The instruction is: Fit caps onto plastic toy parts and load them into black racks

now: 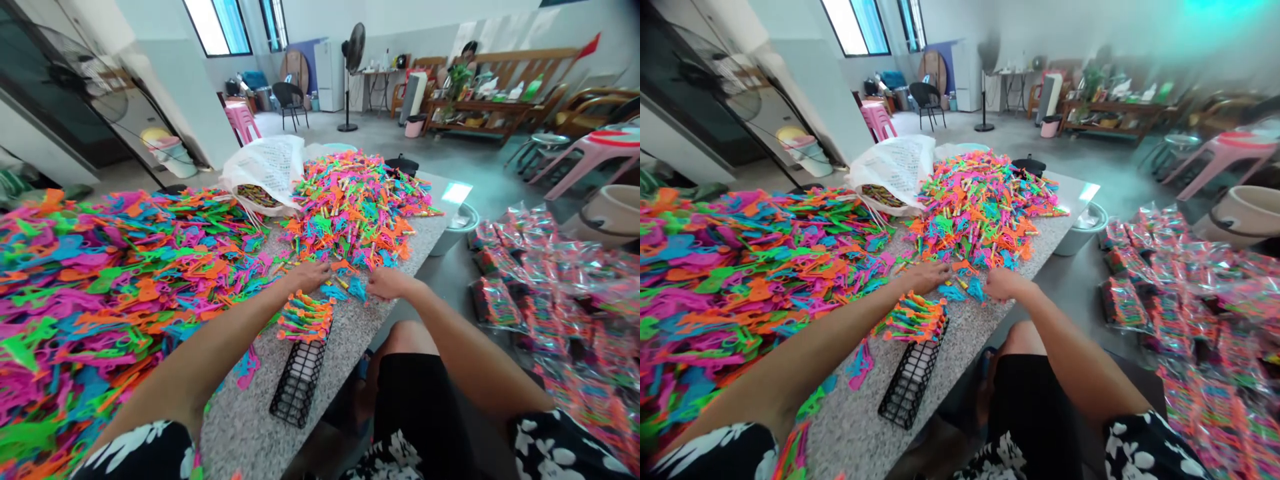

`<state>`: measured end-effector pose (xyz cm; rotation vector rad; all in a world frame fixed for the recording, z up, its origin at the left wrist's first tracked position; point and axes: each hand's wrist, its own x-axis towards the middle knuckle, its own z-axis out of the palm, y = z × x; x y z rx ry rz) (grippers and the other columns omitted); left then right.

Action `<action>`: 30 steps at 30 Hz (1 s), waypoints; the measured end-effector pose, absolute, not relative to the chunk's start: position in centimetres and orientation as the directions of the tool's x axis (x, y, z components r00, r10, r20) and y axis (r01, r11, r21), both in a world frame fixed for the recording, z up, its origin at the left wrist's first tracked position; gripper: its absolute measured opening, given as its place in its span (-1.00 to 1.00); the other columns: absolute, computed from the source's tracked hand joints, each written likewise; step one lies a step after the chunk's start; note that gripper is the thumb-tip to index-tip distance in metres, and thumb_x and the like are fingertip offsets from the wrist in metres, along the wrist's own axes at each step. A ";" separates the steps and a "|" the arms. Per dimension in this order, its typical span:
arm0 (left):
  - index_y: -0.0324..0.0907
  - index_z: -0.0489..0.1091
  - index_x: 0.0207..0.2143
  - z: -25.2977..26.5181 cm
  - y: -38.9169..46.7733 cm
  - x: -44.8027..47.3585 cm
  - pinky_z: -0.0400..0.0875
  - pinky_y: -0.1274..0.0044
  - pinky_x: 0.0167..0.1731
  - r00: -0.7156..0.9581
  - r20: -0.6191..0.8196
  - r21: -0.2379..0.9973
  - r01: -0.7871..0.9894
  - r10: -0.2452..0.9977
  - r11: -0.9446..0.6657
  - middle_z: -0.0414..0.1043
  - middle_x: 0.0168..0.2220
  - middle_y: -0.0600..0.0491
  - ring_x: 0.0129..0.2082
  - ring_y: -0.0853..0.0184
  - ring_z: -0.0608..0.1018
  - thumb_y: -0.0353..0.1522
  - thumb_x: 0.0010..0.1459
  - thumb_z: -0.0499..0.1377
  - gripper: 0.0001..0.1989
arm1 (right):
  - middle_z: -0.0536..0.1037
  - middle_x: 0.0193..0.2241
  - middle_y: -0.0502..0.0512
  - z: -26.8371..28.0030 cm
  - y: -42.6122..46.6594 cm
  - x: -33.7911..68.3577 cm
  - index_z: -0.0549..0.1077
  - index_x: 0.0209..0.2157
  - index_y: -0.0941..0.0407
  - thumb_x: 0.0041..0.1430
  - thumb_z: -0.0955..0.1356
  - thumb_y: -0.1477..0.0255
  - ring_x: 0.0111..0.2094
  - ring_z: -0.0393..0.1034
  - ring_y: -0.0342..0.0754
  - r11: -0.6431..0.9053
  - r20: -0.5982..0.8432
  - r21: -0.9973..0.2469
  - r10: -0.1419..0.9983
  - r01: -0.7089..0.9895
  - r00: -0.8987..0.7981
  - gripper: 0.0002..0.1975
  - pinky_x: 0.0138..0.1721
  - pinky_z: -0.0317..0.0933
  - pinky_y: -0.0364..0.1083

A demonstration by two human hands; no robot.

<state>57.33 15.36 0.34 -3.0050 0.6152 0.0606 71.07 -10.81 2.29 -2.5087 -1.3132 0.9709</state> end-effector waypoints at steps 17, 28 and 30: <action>-0.15 0.43 -0.37 1.6 9.1 35.5 0.36 0.53 -0.54 0.550 -0.080 0.970 0.234 0.831 -0.061 0.43 -0.53 0.10 -0.55 0.33 0.47 -0.06 0.09 0.28 -0.66 | 0.56 0.07 0.26 0.5 -7.4 72.4 0.50 0.08 0.10 0.42 0.22 0.53 -0.25 0.47 -0.01 0.110 -0.151 0.081 0.984 0.991 -0.097 -0.67 -0.33 0.06 -0.09; -0.13 0.46 -0.29 -5.2 -0.1 35.1 0.53 0.45 -0.28 0.414 -0.041 0.996 0.092 0.909 0.002 0.54 -0.37 0.03 -0.38 0.28 0.58 -0.10 0.21 0.22 -0.72 | 0.63 -0.37 0.16 -3.7 -15.4 54.9 0.47 -0.13 0.12 0.44 0.08 0.29 -0.41 0.53 0.01 -0.547 -0.241 -0.794 0.683 0.265 0.689 -0.61 -0.37 0.37 -0.12; -0.14 0.45 -0.26 -5.5 -1.4 35.9 0.53 0.46 -0.27 0.369 -0.045 0.996 0.088 0.928 0.013 0.55 -0.34 0.03 -0.37 0.30 0.58 -0.11 0.24 0.19 -0.72 | 0.64 -0.35 0.15 -4.1 -15.3 52.5 0.46 -0.14 0.12 0.42 0.11 0.29 -0.39 0.54 0.00 -0.519 -0.238 -0.821 0.690 0.238 0.683 -0.64 -0.38 0.37 -0.13</action>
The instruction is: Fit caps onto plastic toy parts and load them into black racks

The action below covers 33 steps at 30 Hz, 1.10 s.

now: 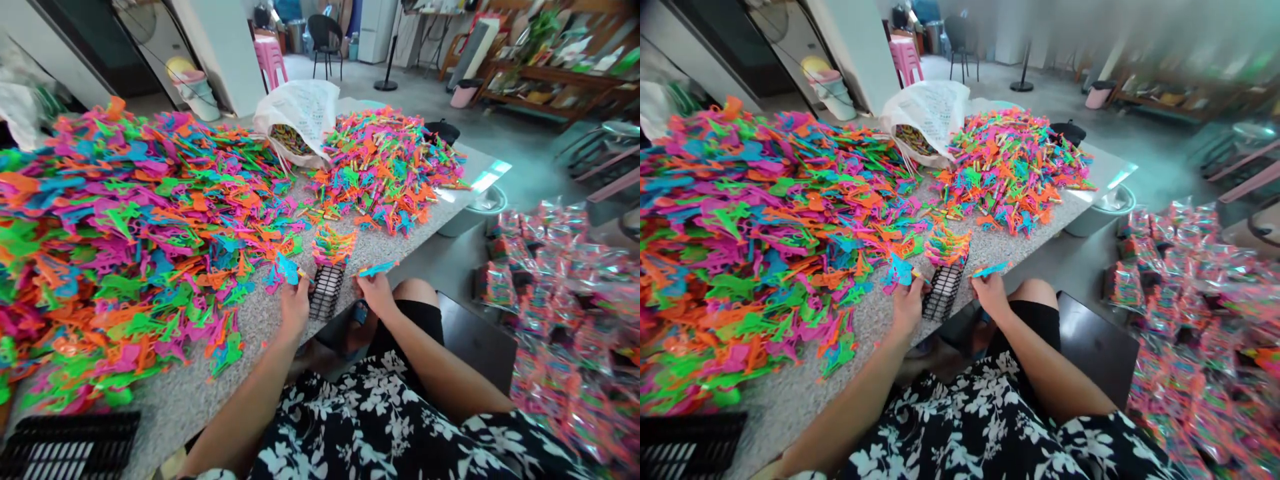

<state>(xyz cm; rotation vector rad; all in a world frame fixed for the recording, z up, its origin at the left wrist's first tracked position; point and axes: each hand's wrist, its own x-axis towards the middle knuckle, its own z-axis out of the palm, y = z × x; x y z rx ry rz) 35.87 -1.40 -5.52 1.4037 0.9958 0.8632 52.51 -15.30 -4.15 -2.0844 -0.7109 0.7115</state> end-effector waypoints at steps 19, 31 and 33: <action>-0.15 0.56 -0.29 -4.7 0.6 35.8 0.42 0.46 -0.38 0.522 -0.064 0.950 0.292 0.851 -0.108 0.57 -0.43 0.06 -0.45 0.27 0.55 -0.12 0.05 0.37 -0.70 | 0.66 -0.20 0.27 -4.2 -12.5 51.4 0.37 0.05 0.21 0.46 0.25 0.32 -0.17 0.59 0.13 -0.614 0.019 -0.503 0.696 0.608 0.718 -0.71 -0.14 0.30 -0.05; -0.15 0.46 -0.36 -4.5 0.5 38.1 0.38 0.49 -0.38 0.529 -0.002 0.938 0.296 0.849 -0.182 0.58 -0.38 0.03 -0.40 0.28 0.57 -0.15 0.03 0.39 -0.71 | 0.65 -0.17 0.36 -3.0 -11.9 51.0 0.37 0.10 0.24 0.48 0.23 0.29 -0.15 0.59 0.18 -0.685 -0.047 -0.396 0.680 0.611 0.732 -0.65 -0.13 0.37 0.00; -0.16 0.45 -0.36 -4.2 1.1 38.0 0.35 0.51 -0.43 0.545 -0.055 0.964 0.248 0.837 -0.098 0.55 -0.42 0.06 -0.45 0.33 0.53 -0.15 0.01 0.40 -0.69 | 0.65 -0.18 0.35 -3.0 -11.9 51.2 0.36 0.09 0.24 0.47 0.23 0.30 -0.15 0.59 0.19 -0.674 -0.041 -0.418 0.684 0.609 0.729 -0.66 -0.12 0.37 0.00</action>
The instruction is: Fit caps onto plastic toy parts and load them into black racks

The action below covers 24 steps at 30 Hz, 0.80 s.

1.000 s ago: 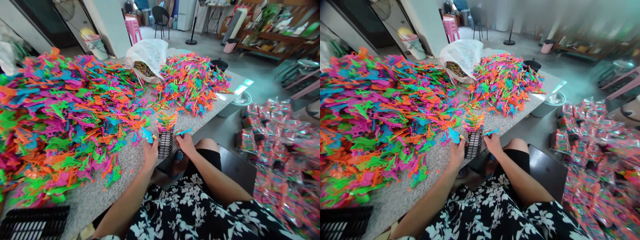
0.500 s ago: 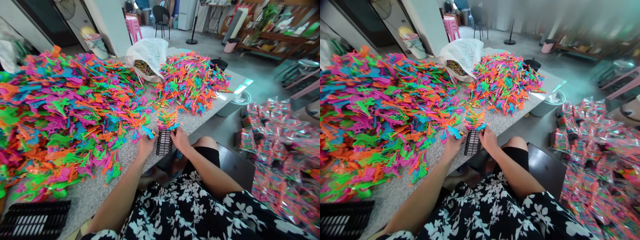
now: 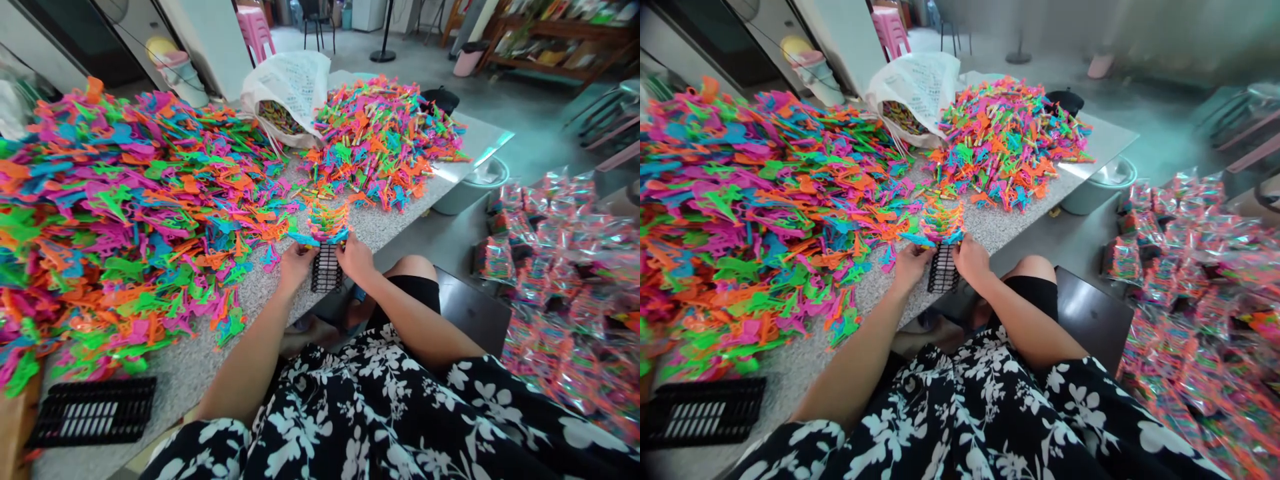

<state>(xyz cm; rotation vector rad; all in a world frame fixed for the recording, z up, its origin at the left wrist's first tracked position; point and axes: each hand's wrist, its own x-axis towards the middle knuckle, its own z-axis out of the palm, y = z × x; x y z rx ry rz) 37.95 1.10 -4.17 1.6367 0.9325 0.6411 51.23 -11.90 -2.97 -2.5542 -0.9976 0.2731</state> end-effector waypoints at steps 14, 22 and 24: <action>-0.15 0.53 -0.30 -5.0 0.1 38.3 0.38 0.47 -0.34 0.529 0.040 0.885 0.376 0.848 -0.276 0.63 -0.32 0.01 -0.36 0.25 0.60 -0.20 0.13 0.34 -0.79 | 0.64 -0.16 0.35 -3.3 -12.0 51.0 0.36 0.08 0.22 0.48 0.21 0.29 -0.12 0.57 0.18 -0.667 -0.024 -0.460 0.670 0.586 0.742 -0.66 -0.07 0.37 0.01; -0.10 0.53 -0.30 -4.8 -0.4 38.4 0.39 0.40 -0.25 0.498 0.066 0.753 0.544 0.864 -0.371 0.63 -0.33 -0.03 -0.29 0.13 0.63 -0.18 0.19 0.32 -0.81 | 0.64 -0.18 0.38 -2.8 -11.8 50.6 0.37 0.07 0.22 0.48 0.21 0.30 -0.15 0.59 0.20 -0.692 -0.041 -0.411 0.665 0.594 0.746 -0.68 -0.10 0.40 0.03; -0.09 0.52 -0.26 -4.6 -0.8 38.7 0.37 0.38 -0.20 0.502 0.081 0.699 0.587 0.861 -0.408 0.63 -0.30 -0.05 -0.22 0.09 0.63 -0.18 0.22 0.29 -0.81 | 0.64 -0.18 0.38 -2.7 -11.6 50.4 0.36 0.07 0.23 0.48 0.22 0.29 -0.14 0.59 0.20 -0.697 -0.052 -0.405 0.663 0.591 0.747 -0.68 -0.10 0.40 0.03</action>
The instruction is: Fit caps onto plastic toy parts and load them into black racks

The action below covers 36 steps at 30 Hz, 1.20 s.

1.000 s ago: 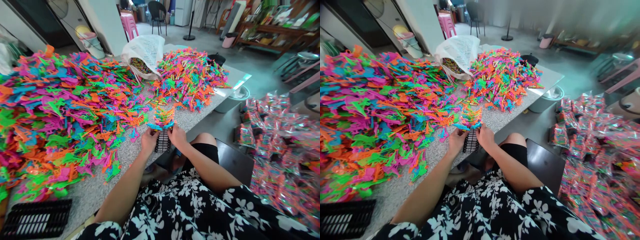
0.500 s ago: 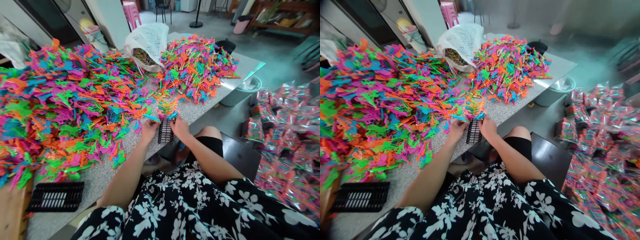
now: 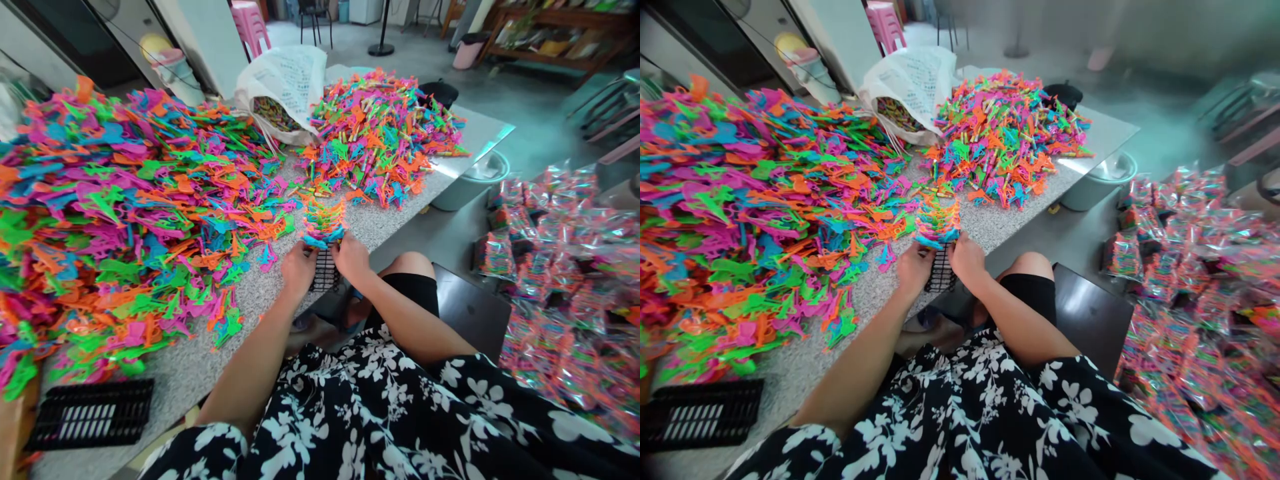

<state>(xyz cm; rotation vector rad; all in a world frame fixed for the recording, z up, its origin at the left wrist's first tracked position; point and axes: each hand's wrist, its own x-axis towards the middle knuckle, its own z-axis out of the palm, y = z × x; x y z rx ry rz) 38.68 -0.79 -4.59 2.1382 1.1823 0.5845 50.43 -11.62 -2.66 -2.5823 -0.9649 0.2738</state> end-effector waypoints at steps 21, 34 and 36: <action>-0.19 0.45 -0.04 -3.0 -0.8 38.8 0.47 0.34 -0.13 0.589 0.022 0.485 0.700 0.808 -0.524 0.62 -0.12 -0.18 -0.10 0.05 0.65 -0.20 0.30 0.21 -0.71 | 0.70 -0.12 0.21 -0.3 -13.0 56.7 0.54 -0.02 0.15 0.40 0.32 0.38 -0.08 0.61 0.06 -0.534 -0.285 -0.533 0.844 0.656 0.455 -0.77 -0.09 0.38 -0.12; -0.07 0.51 0.15 0.8 15.1 50.6 0.42 0.33 0.19 0.875 0.089 0.484 0.379 0.475 -0.789 0.54 0.18 -0.05 0.16 0.12 0.57 -0.36 0.21 0.18 -0.55 | 0.59 0.05 0.47 -0.4 -7.7 65.0 0.39 0.19 0.27 0.51 0.20 0.36 0.05 0.57 0.19 -0.653 -0.099 -0.193 0.755 0.732 0.648 -0.62 -0.01 0.42 0.01; -0.10 0.44 0.24 0.4 16.2 53.8 0.36 0.31 0.25 0.855 0.113 0.421 0.421 0.507 -0.804 0.44 0.28 -0.11 0.25 0.09 0.50 -0.39 0.25 0.16 -0.50 | 0.63 -0.04 0.43 -0.5 -8.3 64.4 0.46 0.11 0.26 0.50 0.20 0.36 0.00 0.60 0.20 -0.595 -0.128 -0.185 0.803 0.782 0.582 -0.64 -0.03 0.44 0.02</action>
